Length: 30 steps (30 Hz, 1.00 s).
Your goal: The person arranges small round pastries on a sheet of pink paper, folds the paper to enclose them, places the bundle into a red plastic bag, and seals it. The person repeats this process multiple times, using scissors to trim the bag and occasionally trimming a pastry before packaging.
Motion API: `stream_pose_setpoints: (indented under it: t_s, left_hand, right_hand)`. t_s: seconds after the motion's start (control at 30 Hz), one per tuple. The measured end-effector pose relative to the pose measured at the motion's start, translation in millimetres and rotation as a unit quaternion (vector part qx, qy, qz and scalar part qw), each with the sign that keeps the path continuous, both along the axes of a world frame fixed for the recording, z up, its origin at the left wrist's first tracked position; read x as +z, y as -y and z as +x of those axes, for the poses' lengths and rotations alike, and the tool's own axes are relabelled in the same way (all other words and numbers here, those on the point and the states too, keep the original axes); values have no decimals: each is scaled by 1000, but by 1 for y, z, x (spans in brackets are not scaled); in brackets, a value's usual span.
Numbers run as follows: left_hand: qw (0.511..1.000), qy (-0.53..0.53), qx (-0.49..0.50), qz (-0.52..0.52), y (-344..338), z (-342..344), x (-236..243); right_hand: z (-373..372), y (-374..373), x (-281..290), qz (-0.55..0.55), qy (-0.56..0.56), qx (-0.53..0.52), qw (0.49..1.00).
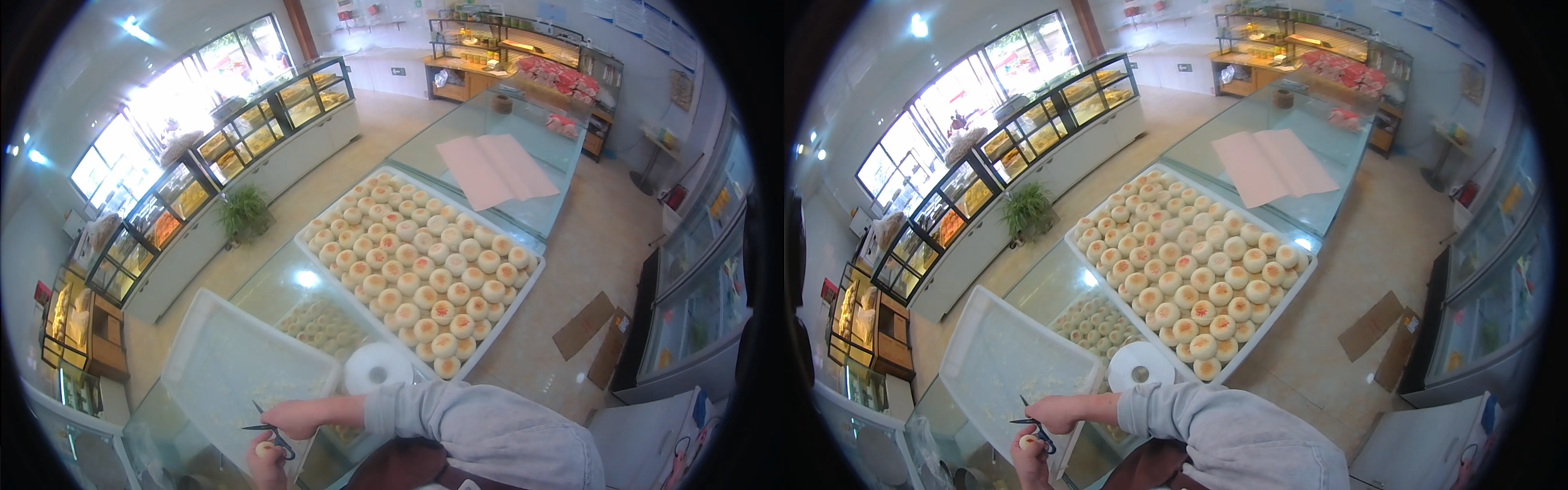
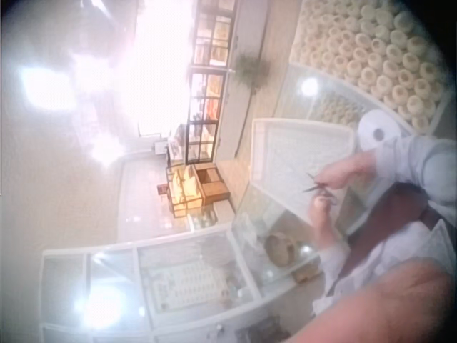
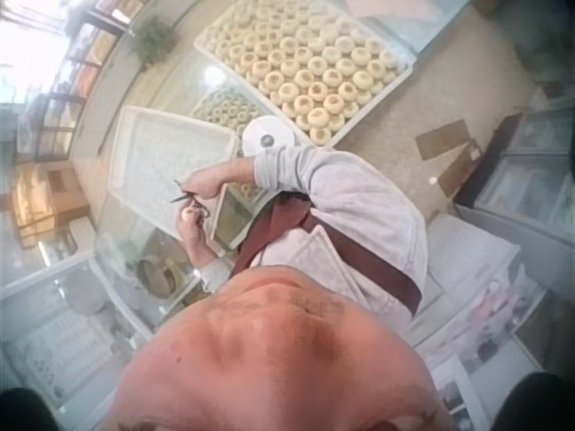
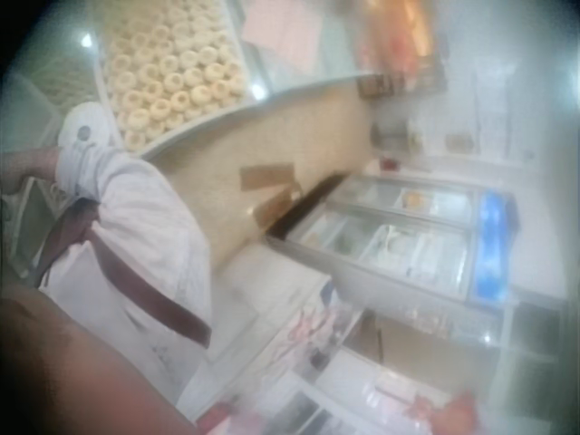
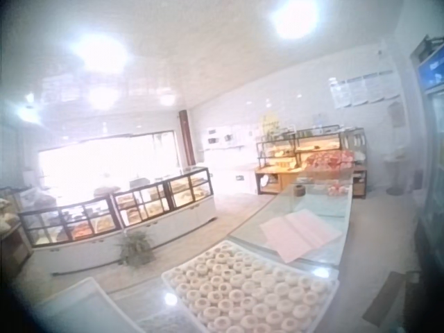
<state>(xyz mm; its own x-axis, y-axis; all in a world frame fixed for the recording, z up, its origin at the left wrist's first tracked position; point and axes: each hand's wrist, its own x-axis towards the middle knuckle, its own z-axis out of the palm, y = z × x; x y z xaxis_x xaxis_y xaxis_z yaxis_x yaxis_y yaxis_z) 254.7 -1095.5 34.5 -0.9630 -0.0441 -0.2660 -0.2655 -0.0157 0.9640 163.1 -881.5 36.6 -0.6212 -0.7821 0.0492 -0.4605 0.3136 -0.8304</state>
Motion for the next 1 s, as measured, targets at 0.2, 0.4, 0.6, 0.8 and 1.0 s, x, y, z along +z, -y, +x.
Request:
stream_pose_setpoints:
  t_s: [0.2, 0.4, 0.6, 0.8, 1.0]
  left_hand:
    - [996, -24, 44, 78, 15, -10, -1]
    - [973, -67, 207, 77, 9, -12, 33]
    - [980, -139, 100, 106, 38, 1, 24]
    - [974, -119, 119, 151, 74, -1, -3]
    - [963, -90, 190, 168, 30, -10, 13]
  right_hand:
    - [12, 3, 5, -16, -8, -187, 982]
    - [-5, -18, 72, -149, -16, -331, 932]
    - [-12, -42, 249, -222, -302, -159, 913]
    - [12, -86, 311, -173, -451, -23, 875]
    - [9, -106, 297, -156, -472, 11, 867]
